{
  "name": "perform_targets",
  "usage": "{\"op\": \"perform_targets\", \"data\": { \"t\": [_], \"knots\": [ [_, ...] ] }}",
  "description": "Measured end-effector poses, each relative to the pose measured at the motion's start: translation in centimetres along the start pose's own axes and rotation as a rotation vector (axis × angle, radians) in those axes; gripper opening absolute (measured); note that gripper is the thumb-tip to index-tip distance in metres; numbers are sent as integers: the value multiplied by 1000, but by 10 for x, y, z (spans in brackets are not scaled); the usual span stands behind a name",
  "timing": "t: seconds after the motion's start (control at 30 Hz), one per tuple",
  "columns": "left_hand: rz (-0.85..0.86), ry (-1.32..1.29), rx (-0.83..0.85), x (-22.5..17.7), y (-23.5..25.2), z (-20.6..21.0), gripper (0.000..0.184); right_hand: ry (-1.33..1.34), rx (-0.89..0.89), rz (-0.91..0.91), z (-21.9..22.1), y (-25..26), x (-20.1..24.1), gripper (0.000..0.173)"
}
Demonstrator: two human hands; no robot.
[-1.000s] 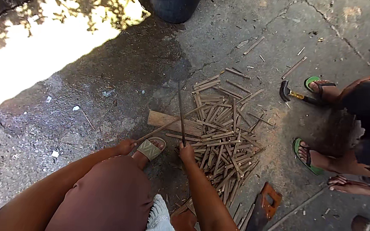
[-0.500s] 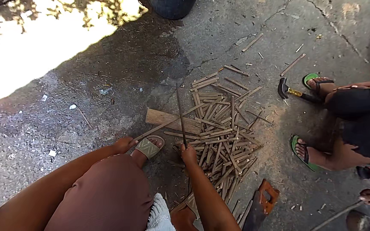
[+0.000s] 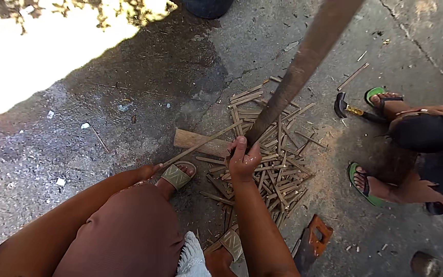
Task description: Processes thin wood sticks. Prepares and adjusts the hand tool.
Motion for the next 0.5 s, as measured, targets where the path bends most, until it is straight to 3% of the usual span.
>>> {"op": "perform_targets", "data": {
  "t": [0.07,0.1,0.13,0.2,0.23,0.37,0.5],
  "knots": [
    [6,33,-13,1,3,-3,73,-23,-10,-29,7,-19,-25,41],
    [8,46,-18,1,4,-4,74,-146,57,64,15,-39,-53,42],
    [12,58,-21,2,4,-5,74,-327,215,260,25,-63,-87,42],
    [7,66,-15,-3,1,-4,76,-651,691,799,40,-106,-141,48],
    [11,88,-19,-7,-1,-6,77,-741,808,920,43,-113,-150,49],
    [148,206,-25,-12,-3,-5,76,-797,832,963,42,-120,-150,48],
    [304,216,-34,-12,-9,-4,56,-750,814,947,31,-133,-157,49]
  ]
}}
Point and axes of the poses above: each hand's wrist, its own y-axis towards the middle knuckle, its own z-axis out of the palm, x = y × z, the point moved 8 cm from there along y, towards the middle knuckle, and after that the axes turned 3 degrees about z, right-handed, at the moved point
